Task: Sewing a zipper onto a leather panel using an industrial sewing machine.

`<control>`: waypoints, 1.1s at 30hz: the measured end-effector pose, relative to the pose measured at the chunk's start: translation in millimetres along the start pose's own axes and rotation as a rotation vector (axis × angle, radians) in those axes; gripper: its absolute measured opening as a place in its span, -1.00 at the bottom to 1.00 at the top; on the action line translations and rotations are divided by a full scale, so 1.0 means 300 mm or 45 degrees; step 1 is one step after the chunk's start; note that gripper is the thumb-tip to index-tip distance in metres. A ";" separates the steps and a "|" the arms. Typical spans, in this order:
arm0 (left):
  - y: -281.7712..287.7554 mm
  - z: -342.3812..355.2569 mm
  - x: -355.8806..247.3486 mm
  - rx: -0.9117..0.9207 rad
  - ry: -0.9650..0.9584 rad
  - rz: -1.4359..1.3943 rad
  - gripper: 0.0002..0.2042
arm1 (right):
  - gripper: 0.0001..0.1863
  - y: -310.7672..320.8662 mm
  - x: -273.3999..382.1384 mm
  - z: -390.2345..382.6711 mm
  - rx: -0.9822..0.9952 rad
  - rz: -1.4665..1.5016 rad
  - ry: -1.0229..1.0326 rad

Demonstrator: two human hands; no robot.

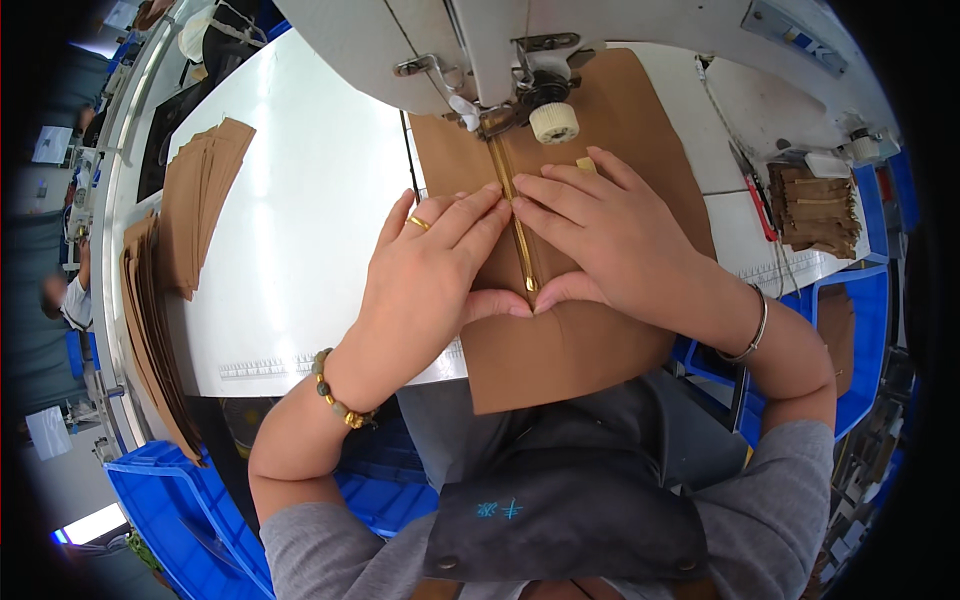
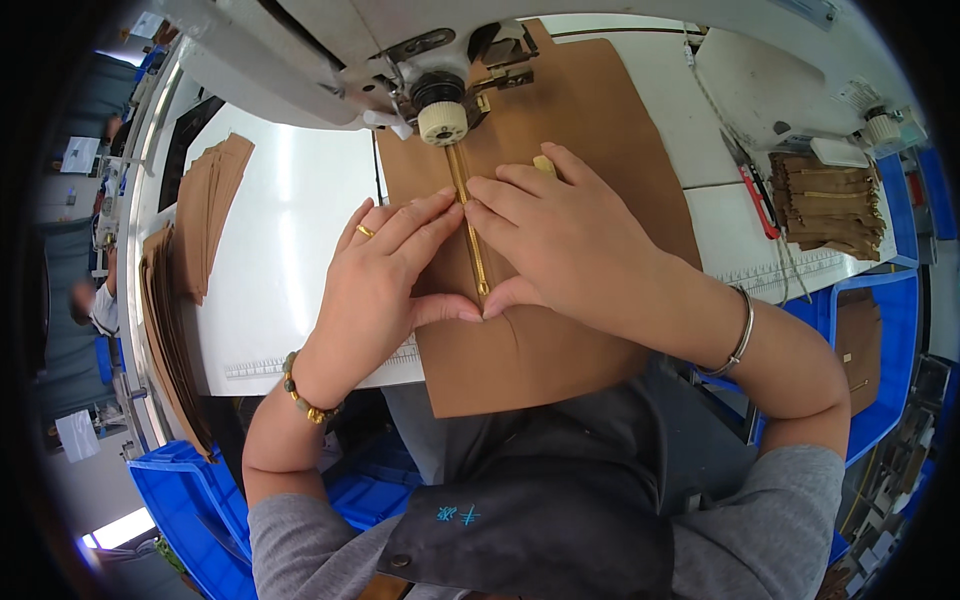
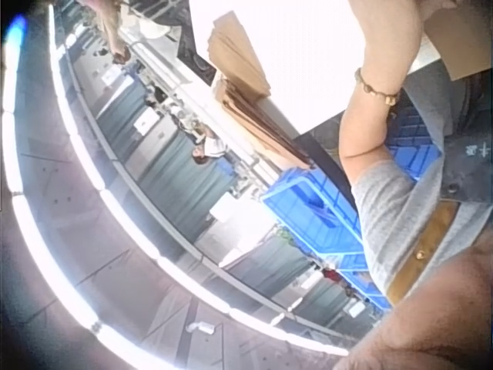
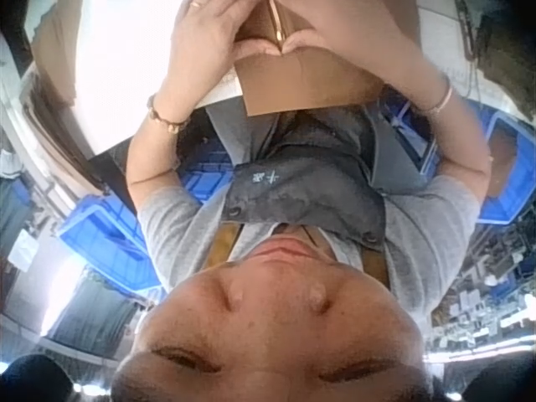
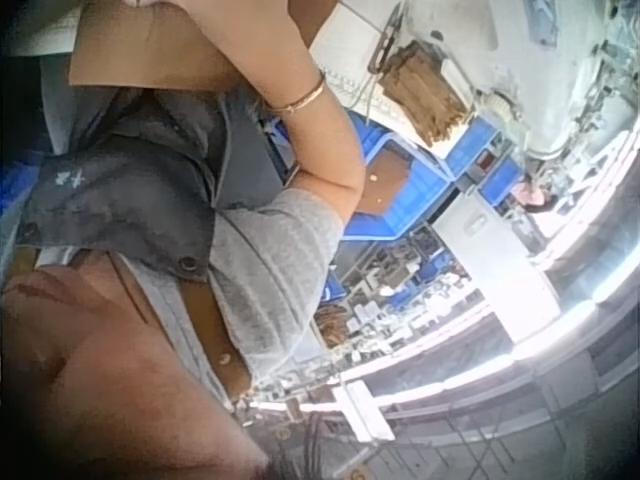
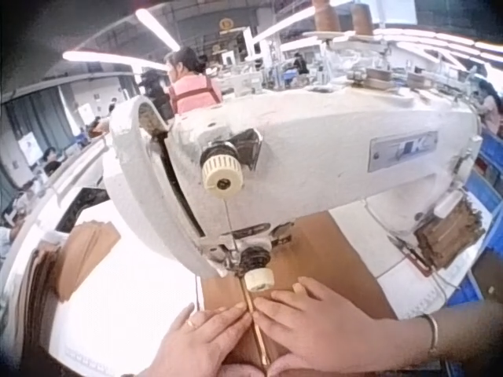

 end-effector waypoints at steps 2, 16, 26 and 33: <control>0.005 0.016 0.015 -0.043 -0.017 0.030 -0.16 | -0.13 -0.003 -0.017 0.019 -0.026 0.000 0.002; 0.001 0.088 0.123 -0.094 0.021 -0.052 -0.18 | -0.20 -0.027 -0.093 0.109 -0.117 0.036 0.001; -0.010 -0.007 0.087 -0.201 0.215 -0.299 -0.35 | -0.38 0.018 -0.035 0.045 -0.139 0.204 0.031; -0.025 -0.054 0.034 -0.201 0.126 -0.312 -0.37 | -0.41 0.018 -0.027 0.034 -0.125 0.226 0.075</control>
Point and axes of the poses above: each hand's wrist, its own z-axis towards the middle knuckle, its own y-axis out of the back of the hand, x = y × z, the point moved 6 cm from there along z, towards the middle knuckle, and after that the axes turned 6 degrees about -y, right-handed, at the moved point
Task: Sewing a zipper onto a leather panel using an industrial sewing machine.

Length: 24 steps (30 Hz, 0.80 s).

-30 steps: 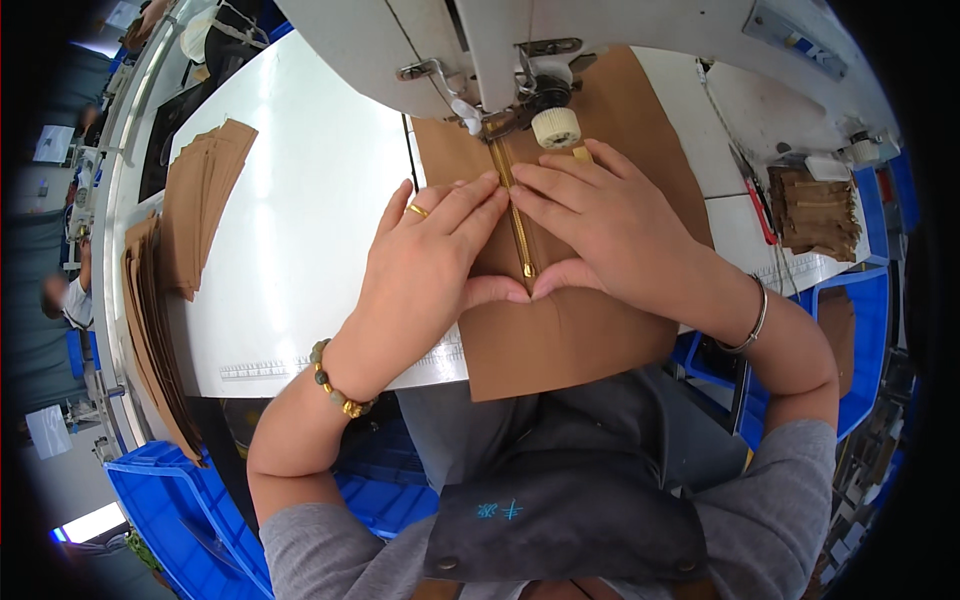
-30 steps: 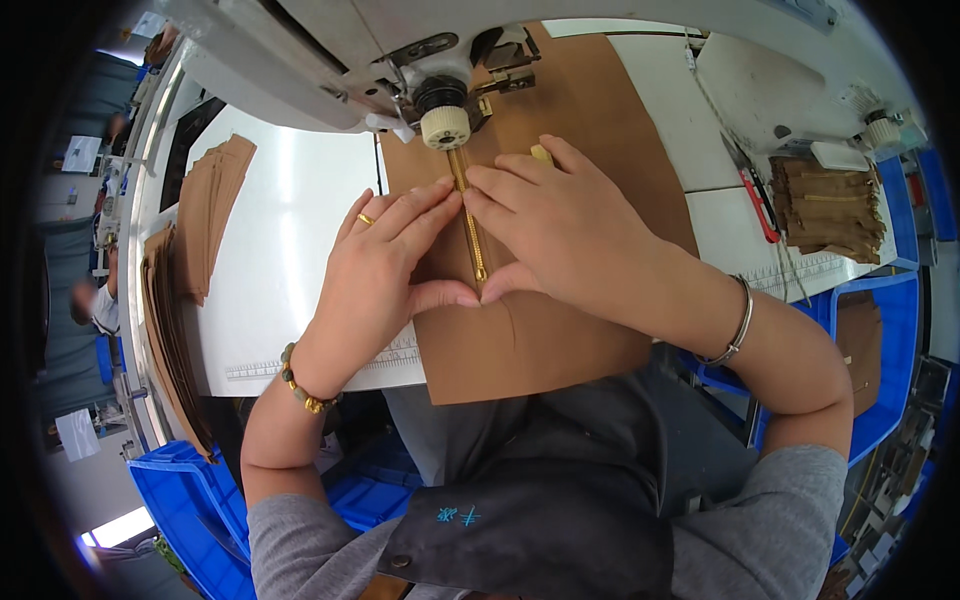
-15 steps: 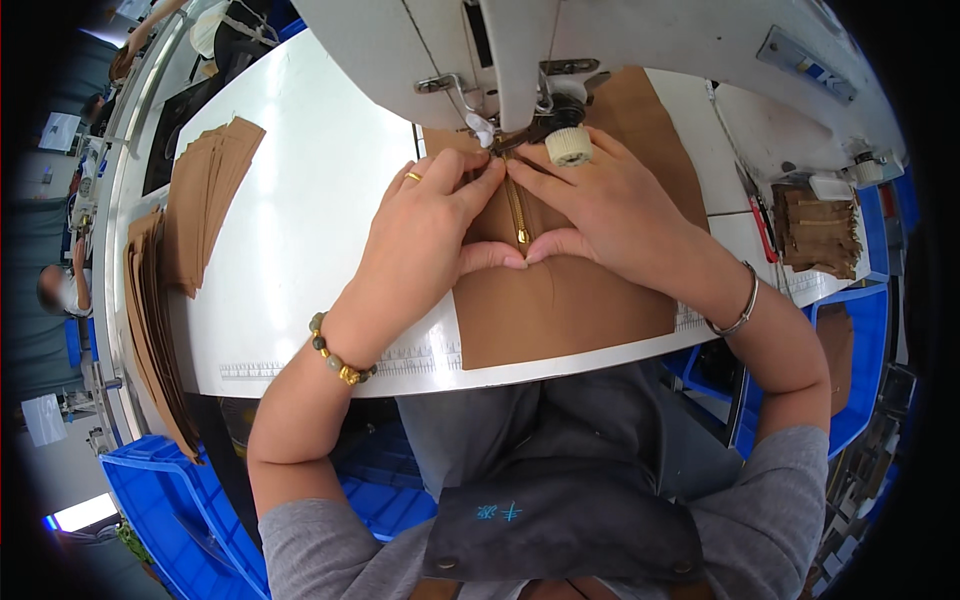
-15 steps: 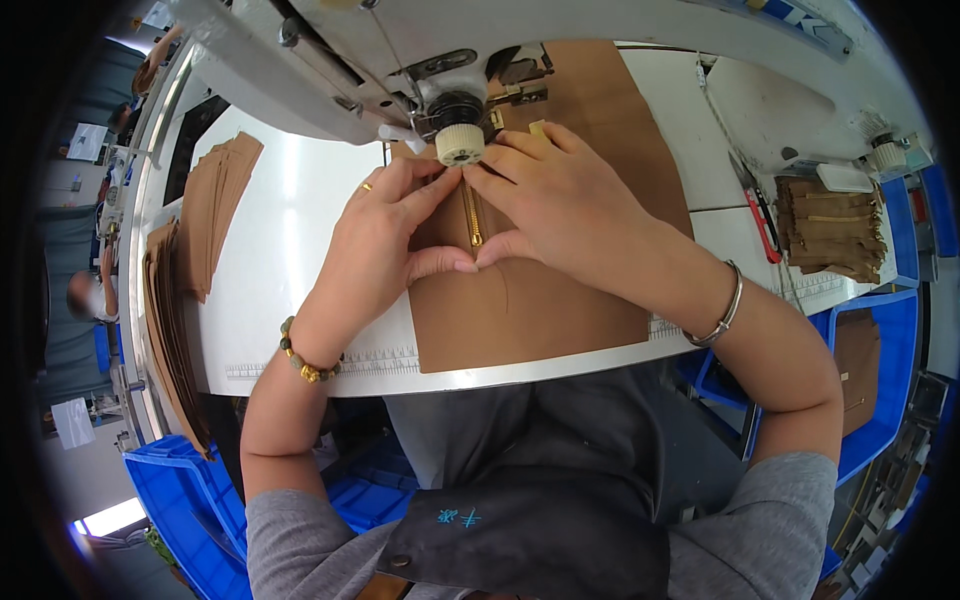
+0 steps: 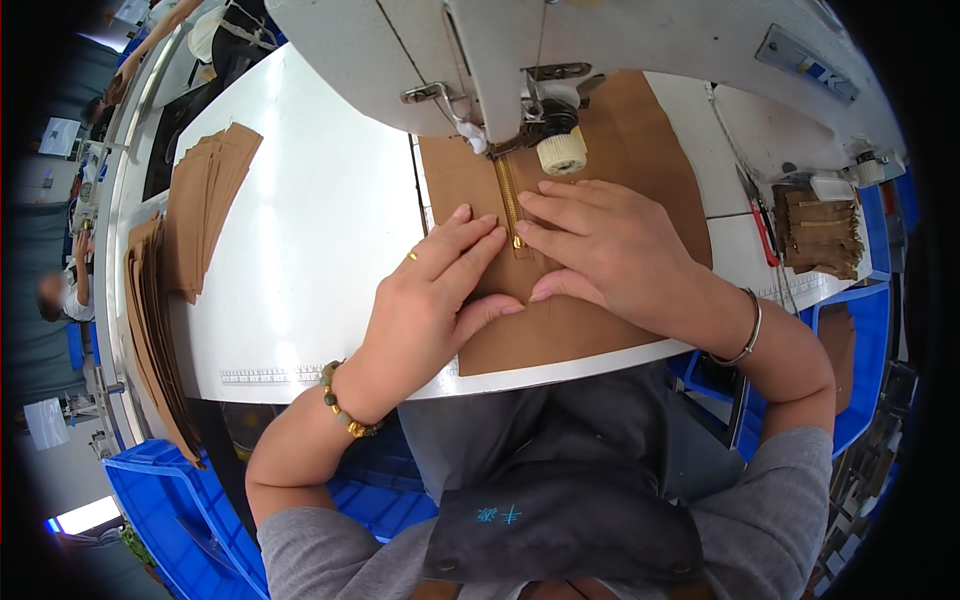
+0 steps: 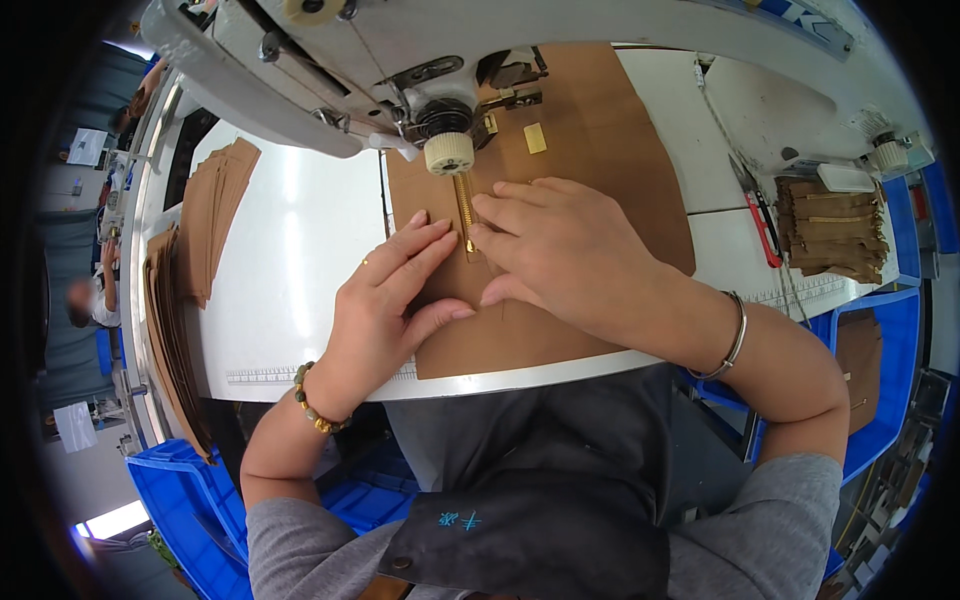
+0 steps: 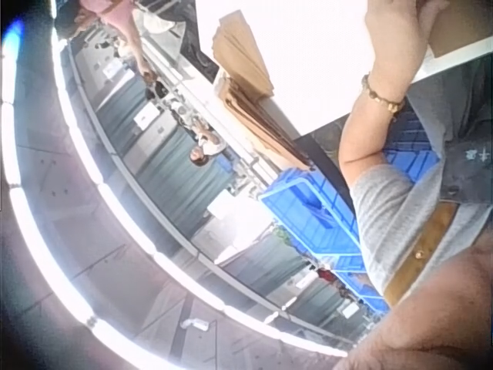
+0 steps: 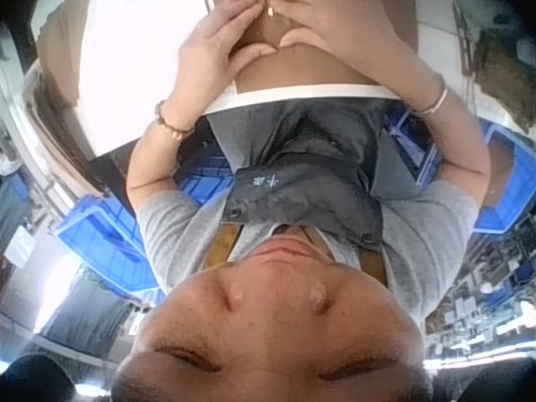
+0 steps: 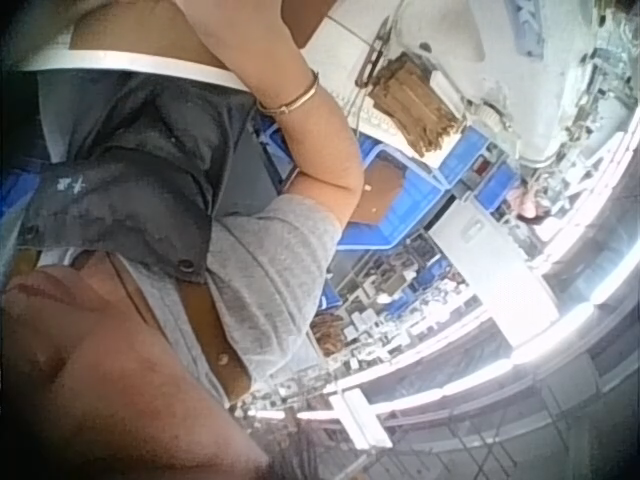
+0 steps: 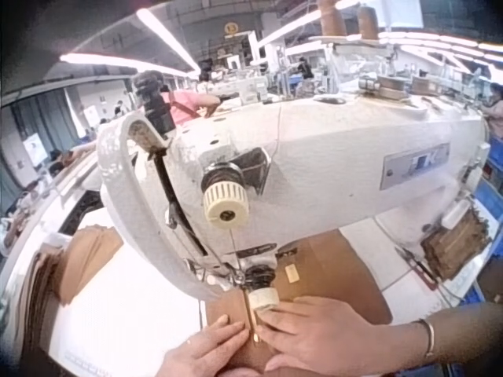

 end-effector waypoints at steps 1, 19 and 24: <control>-0.004 0.003 -0.010 0.028 -0.053 0.036 -0.36 | -0.41 0.000 0.002 0.000 0.000 -0.016 0.001; 0.012 0.085 0.012 0.102 -0.173 0.156 -0.37 | -0.38 -0.024 -0.039 0.034 0.044 -0.134 -0.046; 0.017 0.122 0.054 0.028 -0.182 0.178 -0.37 | -0.41 -0.038 -0.080 0.067 0.040 -0.092 -0.092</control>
Point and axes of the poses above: each hand's wrist, its own z-axis towards the middle knuckle, its own y-axis out of the back of the hand, x = y × z, the point moved 6 cm from there along z, towards the middle knuckle, and after that the axes turned 6 degrees about -y, right-handed, at the moved point
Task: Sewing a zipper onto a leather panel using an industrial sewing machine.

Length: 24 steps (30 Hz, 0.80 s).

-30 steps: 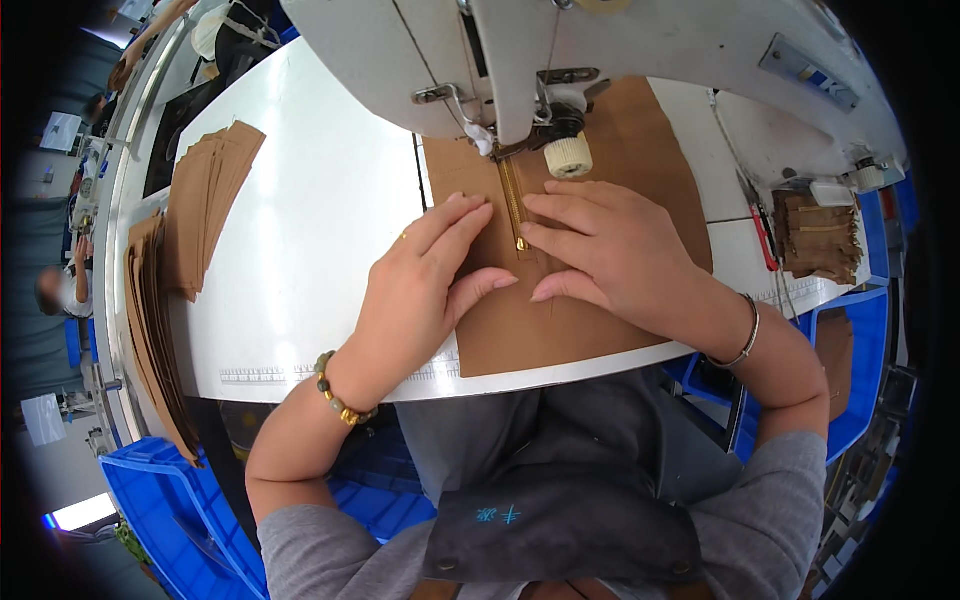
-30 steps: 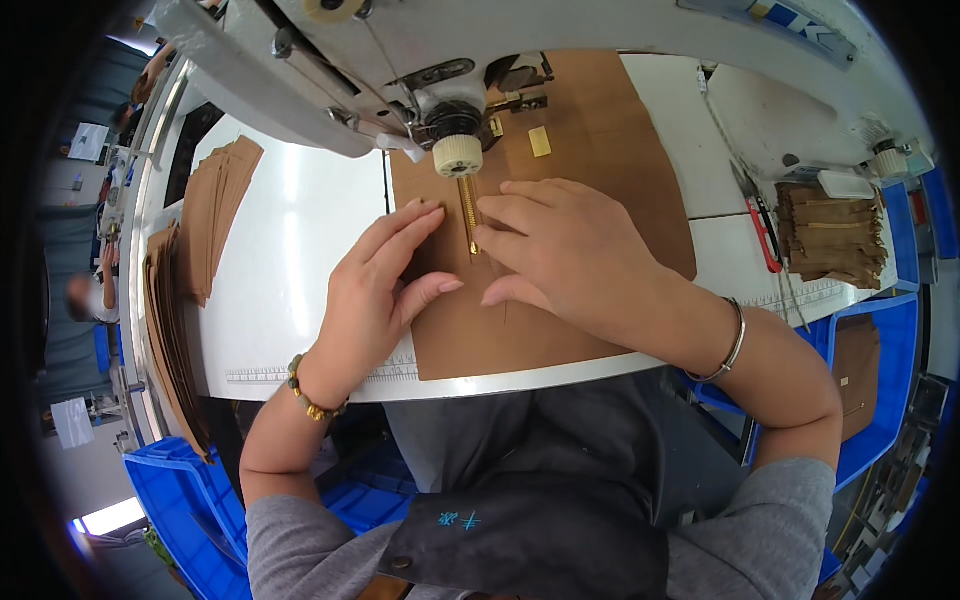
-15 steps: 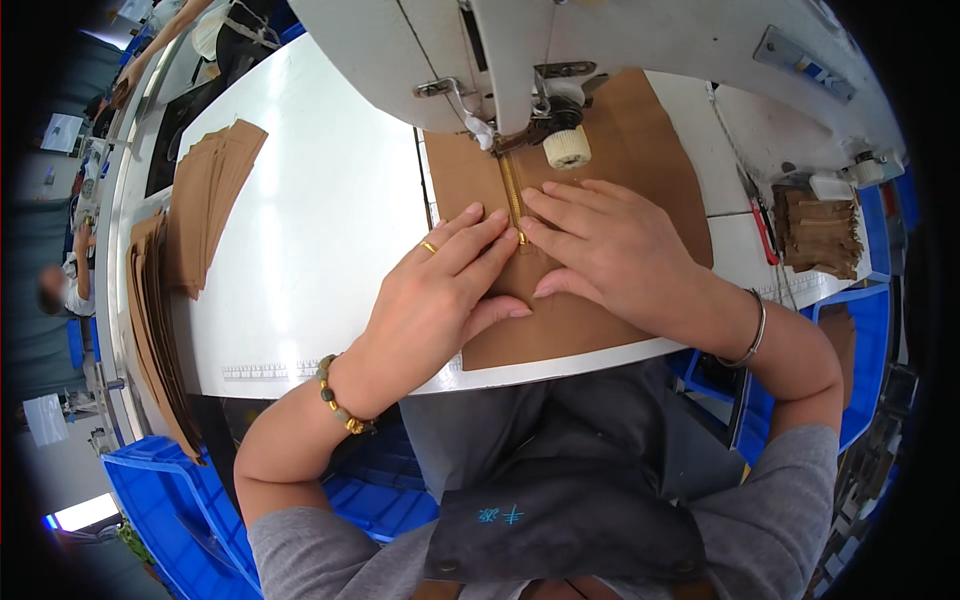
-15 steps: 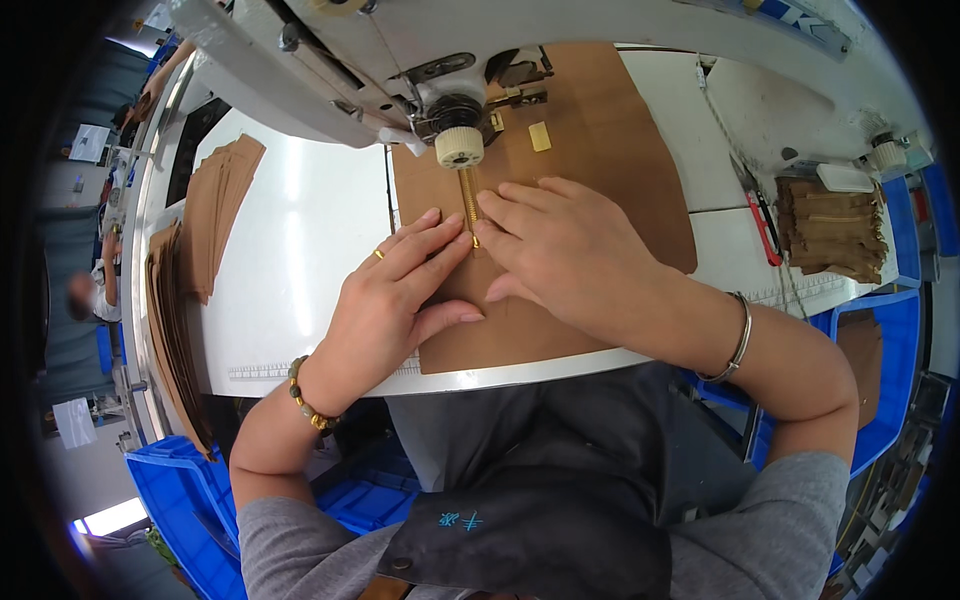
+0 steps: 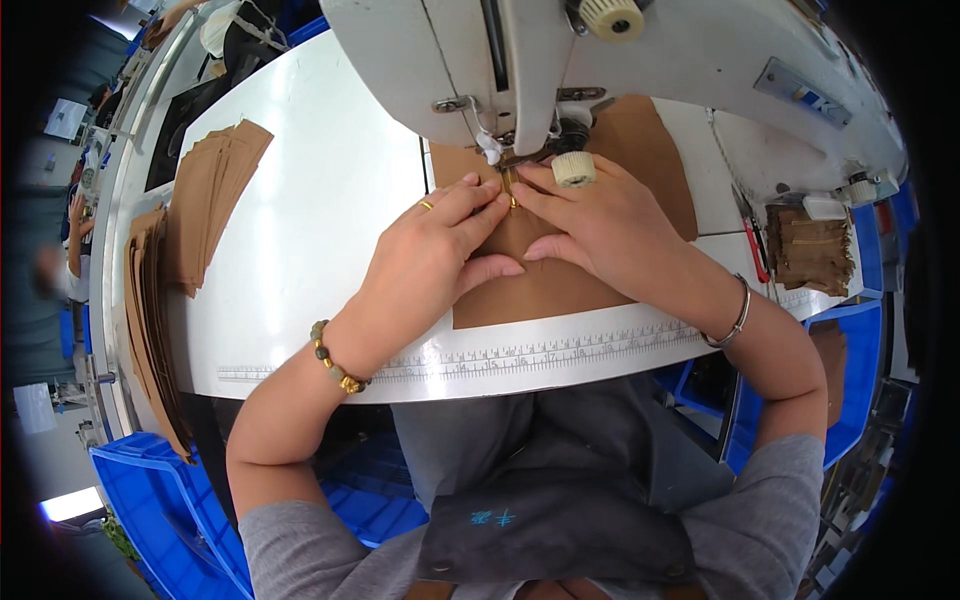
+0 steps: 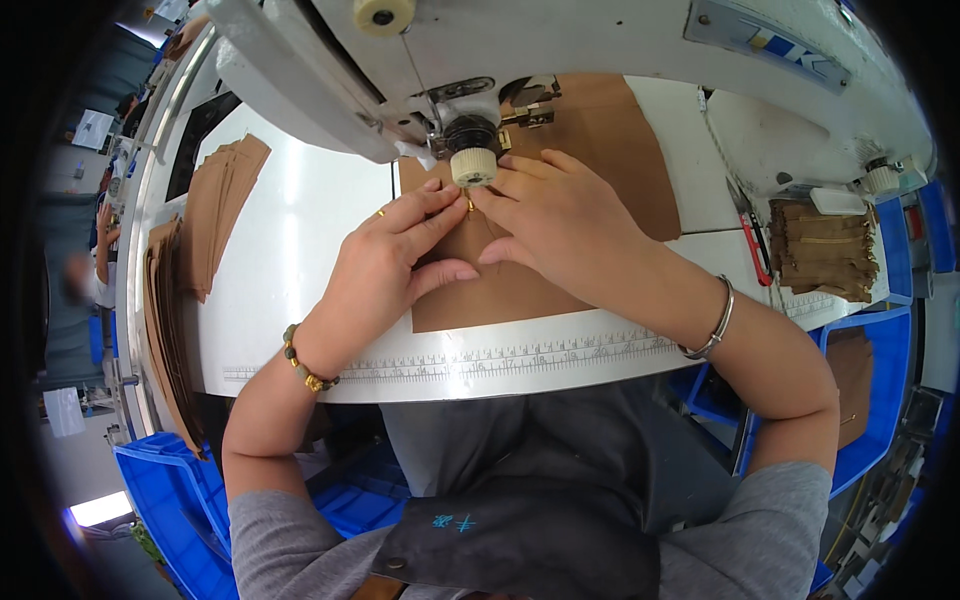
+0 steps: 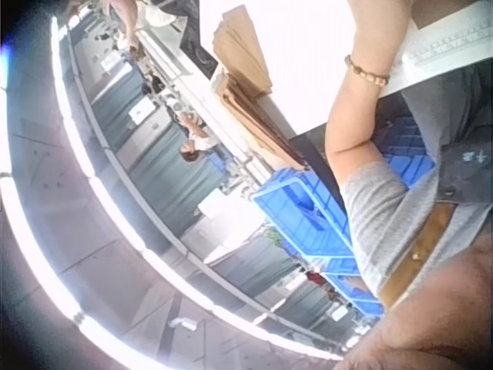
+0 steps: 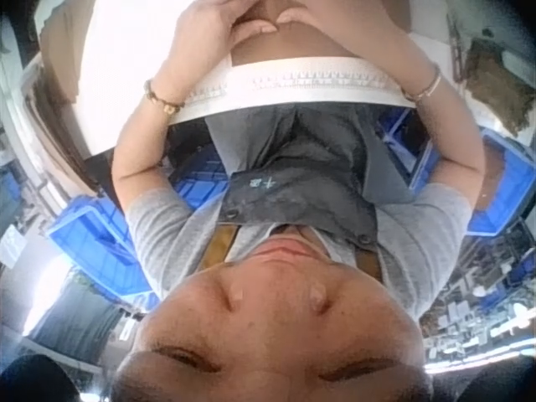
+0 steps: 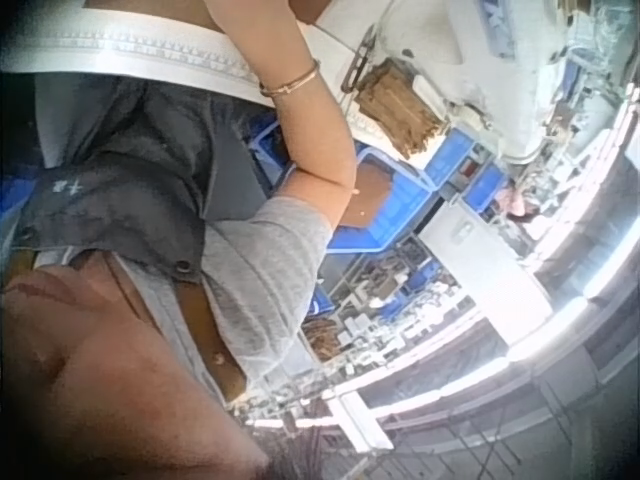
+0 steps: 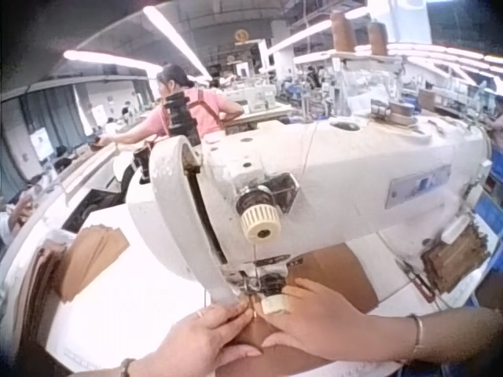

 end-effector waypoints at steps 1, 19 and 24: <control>-0.002 0.005 0.008 -0.003 0.002 0.012 -0.38 | -0.43 0.003 -0.006 0.007 -0.031 0.009 -0.017; -0.001 -0.001 0.018 -0.065 0.001 0.058 -0.49 | -0.54 0.003 -0.016 0.016 -0.088 0.023 -0.028; -0.004 -0.002 0.023 -0.055 0.003 0.089 -0.47 | -0.57 -0.006 -0.025 0.015 -0.032 0.062 -0.079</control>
Point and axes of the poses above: each hand's wrist, its own z-axis towards the middle knuckle, its own y-axis out of the back of the hand, x = y × z, the point moved 6 cm from there along z, towards the middle knuckle, and after that the axes turned 6 degrees about -y, right-handed, at the moved point
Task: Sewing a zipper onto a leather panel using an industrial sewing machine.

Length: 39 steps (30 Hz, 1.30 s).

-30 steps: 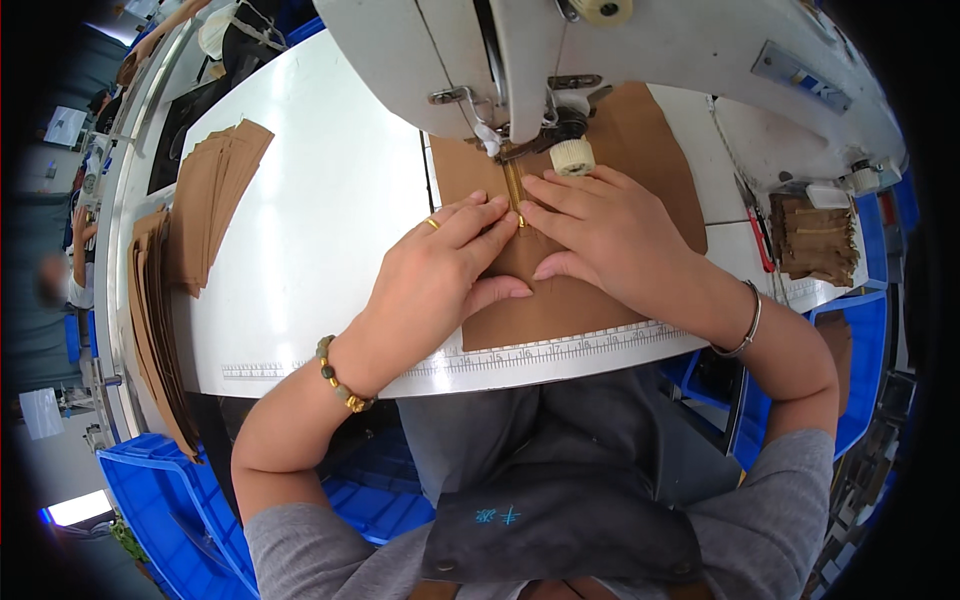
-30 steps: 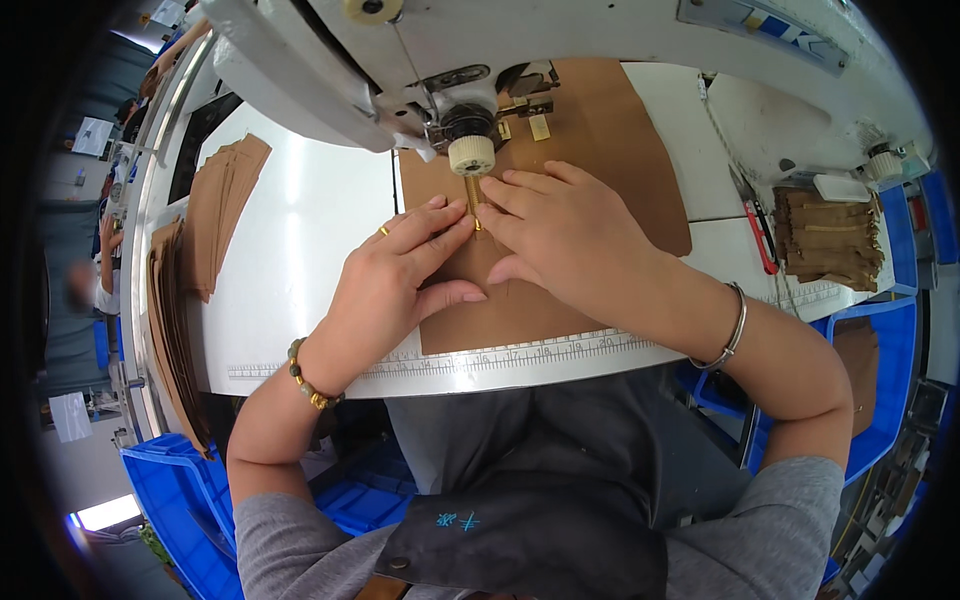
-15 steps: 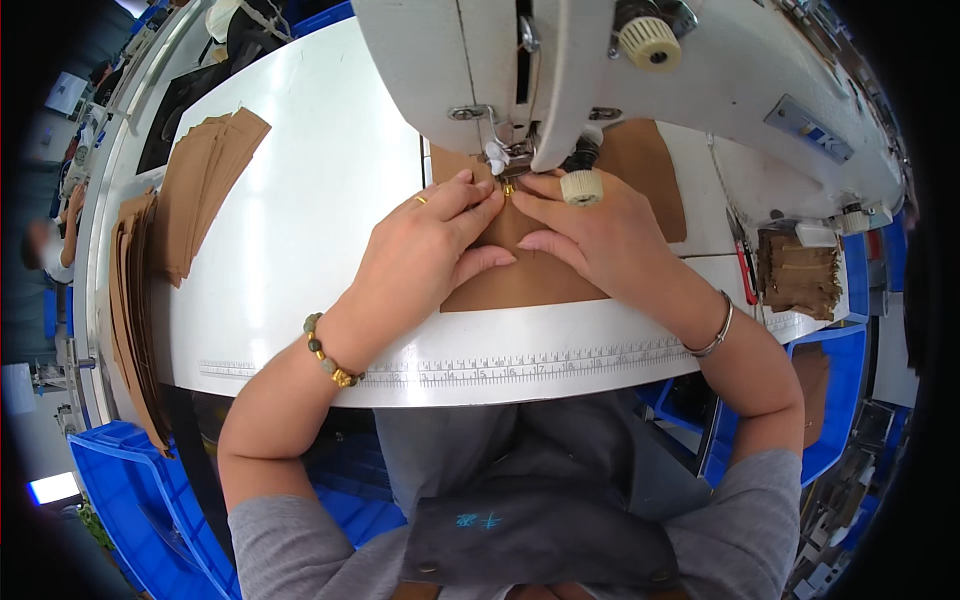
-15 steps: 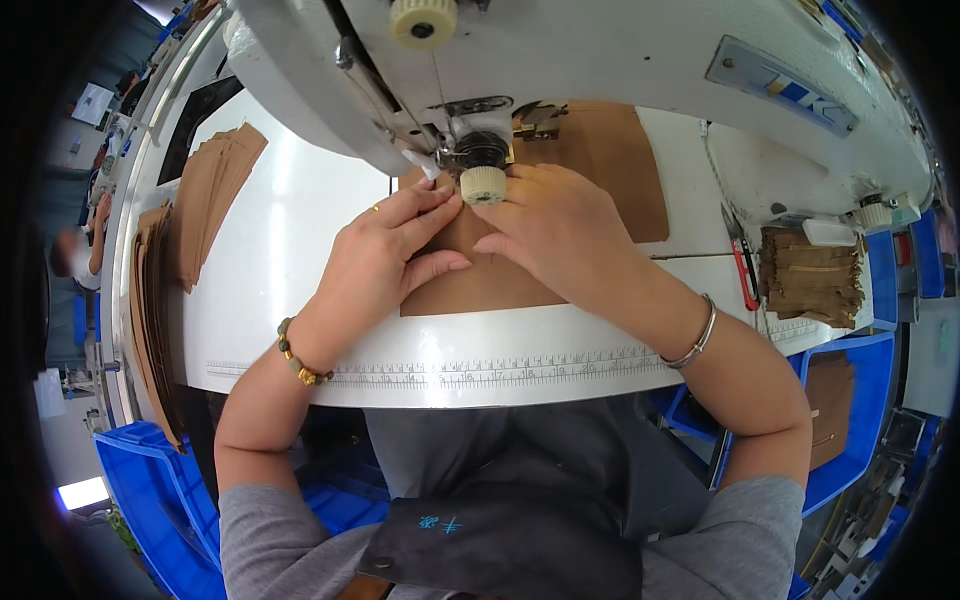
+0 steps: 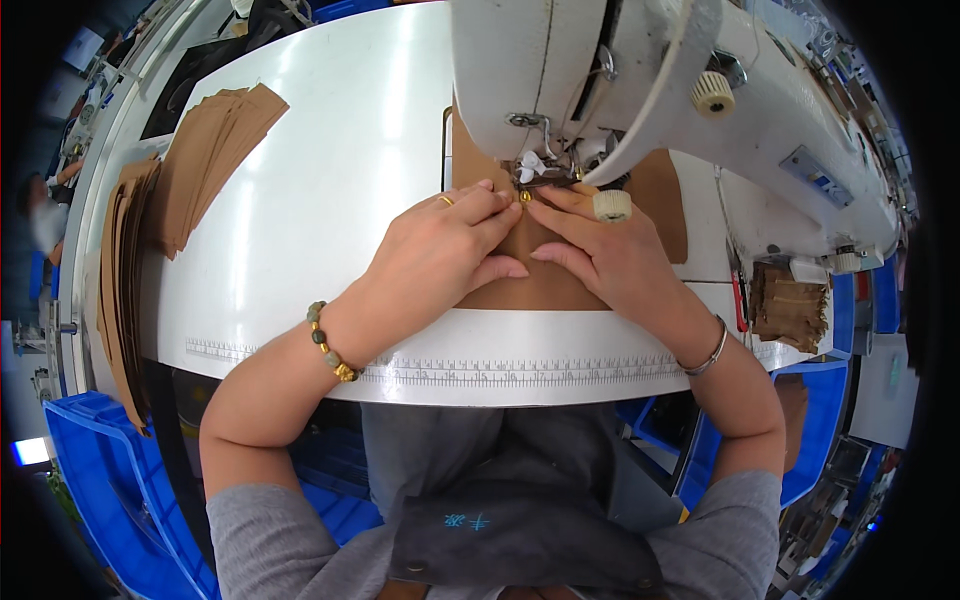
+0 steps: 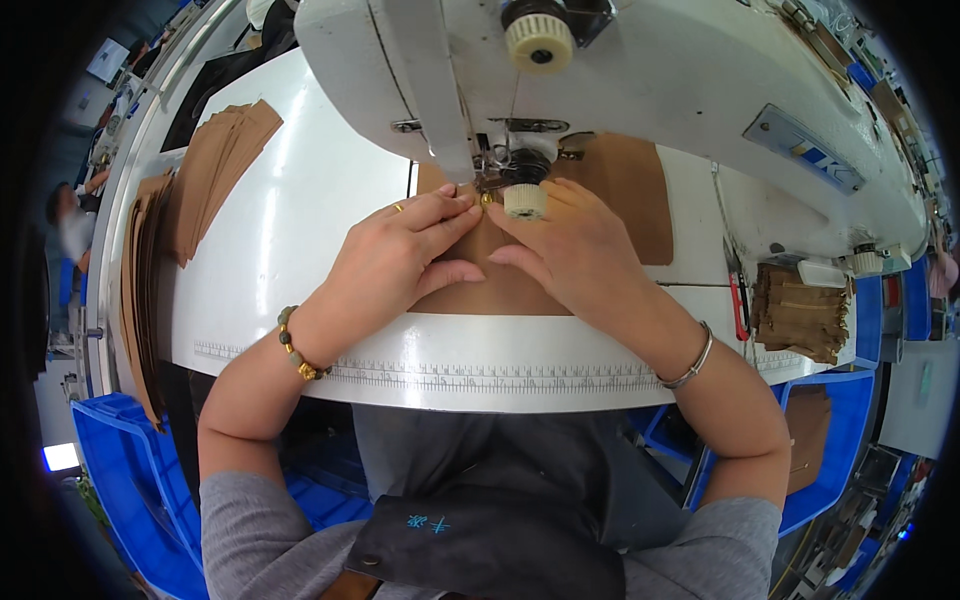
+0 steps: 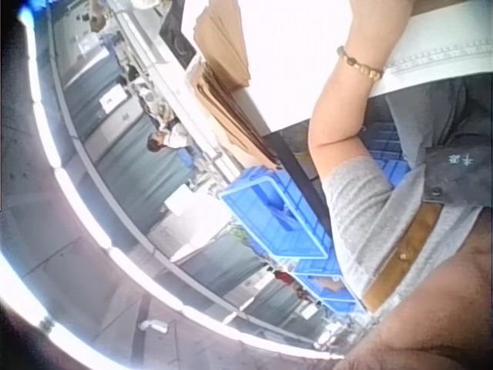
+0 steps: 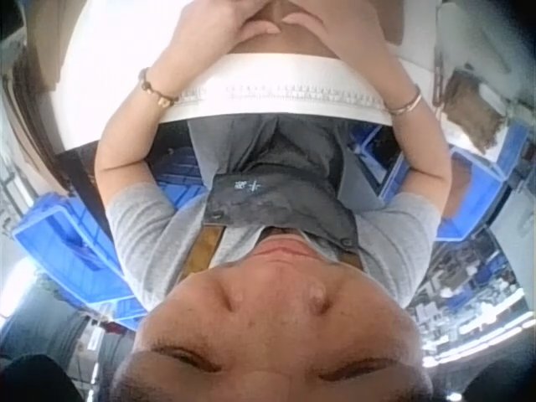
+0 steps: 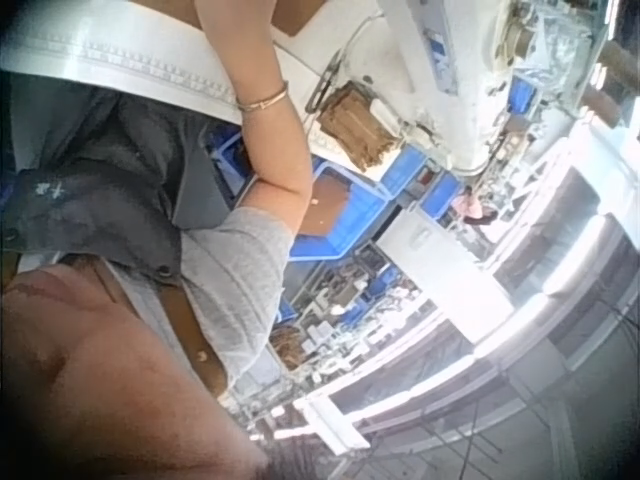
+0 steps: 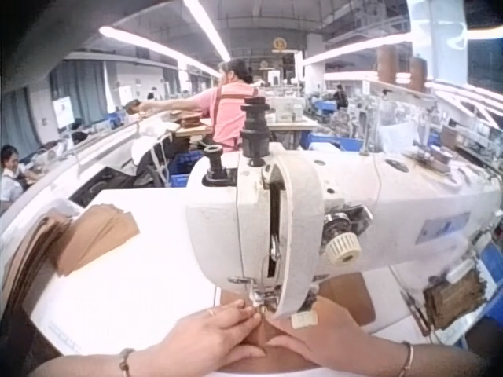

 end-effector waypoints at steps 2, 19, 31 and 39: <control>0.000 -0.004 -0.006 0.003 -0.030 0.010 -0.45 | -0.60 0.008 -0.018 0.002 -0.015 0.275 -0.076; 0.019 -0.003 -0.032 0.000 -0.076 0.030 -0.40 | -0.39 0.006 0.049 -0.040 -0.053 -0.131 0.042; -0.001 0.026 0.014 -0.042 -0.039 0.079 -0.41 | -0.46 -0.003 0.011 -0.008 -0.039 -0.092 -0.015; 0.001 0.027 0.009 -0.044 -0.056 0.128 -0.40 | -0.46 -0.002 0.010 -0.010 -0.064 -0.077 0.016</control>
Point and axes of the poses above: each hand's wrist, its own z-axis towards the middle knuckle, its own y-axis out of the back of the hand, x = y × z, the point moved 6 cm from there along z, towards the middle knuckle, and after that the axes turned 6 degrees about -y, right-handed, at the moved point
